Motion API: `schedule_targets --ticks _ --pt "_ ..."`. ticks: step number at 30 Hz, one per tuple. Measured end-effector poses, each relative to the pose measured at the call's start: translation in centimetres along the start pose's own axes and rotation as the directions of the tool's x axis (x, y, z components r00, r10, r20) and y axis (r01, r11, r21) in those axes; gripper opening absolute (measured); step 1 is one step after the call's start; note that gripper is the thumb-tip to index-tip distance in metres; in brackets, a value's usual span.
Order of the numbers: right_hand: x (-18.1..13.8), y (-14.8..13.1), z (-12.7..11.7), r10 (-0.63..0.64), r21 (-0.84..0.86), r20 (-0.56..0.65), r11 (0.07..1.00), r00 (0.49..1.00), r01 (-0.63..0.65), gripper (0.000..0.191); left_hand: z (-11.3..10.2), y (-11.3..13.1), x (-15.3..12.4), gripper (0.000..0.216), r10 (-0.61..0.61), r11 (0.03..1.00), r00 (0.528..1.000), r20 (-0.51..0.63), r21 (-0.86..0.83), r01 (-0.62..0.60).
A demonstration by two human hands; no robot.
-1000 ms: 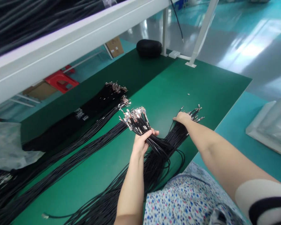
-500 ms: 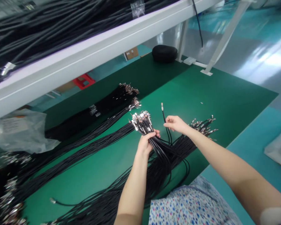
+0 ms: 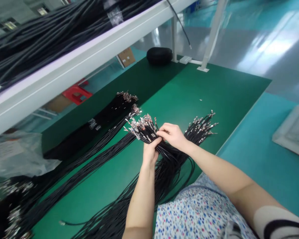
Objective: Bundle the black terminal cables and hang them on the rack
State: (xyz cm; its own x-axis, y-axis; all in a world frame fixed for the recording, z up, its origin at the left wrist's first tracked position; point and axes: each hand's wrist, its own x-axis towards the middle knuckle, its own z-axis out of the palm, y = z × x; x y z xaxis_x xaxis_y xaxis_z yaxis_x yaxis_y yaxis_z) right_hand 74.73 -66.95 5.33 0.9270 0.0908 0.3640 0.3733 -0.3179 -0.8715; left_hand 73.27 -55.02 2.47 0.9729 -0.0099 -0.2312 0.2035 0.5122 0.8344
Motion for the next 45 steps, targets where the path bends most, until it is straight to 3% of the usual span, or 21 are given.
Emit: schedule_targets --ticks 3,5,7,10,12,14,16,18,22,28,32,45 --pt "-0.6 -1.1 0.3 0.014 -0.024 -0.161 1.000 0.987 -0.018 0.020 0.4 0.1 -0.5 0.041 -0.006 0.999 0.999 0.044 0.053 0.004" --pt "-0.7 -1.7 0.4 0.027 -0.039 -0.186 0.999 0.982 -0.035 0.021 0.6 0.2 -0.8 0.045 -0.057 0.996 0.993 0.106 0.071 0.050" --pt "-0.8 -1.5 0.1 0.079 -0.002 -0.122 0.997 0.989 -0.080 0.022 0.5 0.4 -1.1 0.043 -0.131 0.989 0.971 0.199 0.098 0.114" --pt "-1.4 1.2 -1.3 0.249 0.125 0.095 0.958 0.964 -0.259 0.027 0.3 0.4 -1.2 0.025 -0.168 0.980 0.943 0.288 0.149 0.130" --pt "-2.3 4.6 -2.7 0.454 0.048 0.146 0.884 0.879 -0.464 0.037 0.0 0.3 -1.0 0.017 -0.144 0.984 0.957 0.251 0.141 0.111" --pt "-3.4 8.2 -3.8 0.682 -0.216 0.079 0.724 0.727 -0.655 0.043 -0.2 0.2 -0.7 0.017 -0.132 0.989 0.974 0.182 0.095 0.116" --pt "-4.3 11.1 -4.4 0.803 -0.485 -0.013 0.517 0.596 -0.706 0.045 -0.3 0.2 -0.3 0.018 -0.149 0.988 0.975 0.163 0.062 0.140" --pt "-4.7 12.8 -4.1 0.833 -0.628 -0.058 0.398 0.550 -0.669 0.044 -0.2 0.2 -0.2 0.018 -0.171 0.984 0.968 0.182 0.073 0.160" --pt "-3.6 13.2 -2.7 0.852 -0.672 -0.071 0.344 0.519 -0.655 0.032 0.0 0.2 -0.2 0.018 -0.190 0.979 0.960 0.203 0.110 0.171" --pt "-3.0 12.9 -2.2 0.885 -0.612 -0.036 0.348 0.464 -0.710 0.021 -0.5 0.3 -0.5 0.019 -0.158 0.987 0.971 0.178 0.054 0.151" --pt "-3.4 12.8 -1.6 0.885 -0.589 -0.021 0.364 0.464 -0.722 0.029 -0.5 0.4 -1.0 0.018 -0.143 0.989 0.972 0.184 0.061 0.134" --pt "-2.9 11.7 -0.5 0.901 -0.625 -0.028 0.322 0.432 -0.712 0.021 -1.2 0.6 -2.5 0.016 -0.089 0.996 0.980 0.181 0.040 0.083"
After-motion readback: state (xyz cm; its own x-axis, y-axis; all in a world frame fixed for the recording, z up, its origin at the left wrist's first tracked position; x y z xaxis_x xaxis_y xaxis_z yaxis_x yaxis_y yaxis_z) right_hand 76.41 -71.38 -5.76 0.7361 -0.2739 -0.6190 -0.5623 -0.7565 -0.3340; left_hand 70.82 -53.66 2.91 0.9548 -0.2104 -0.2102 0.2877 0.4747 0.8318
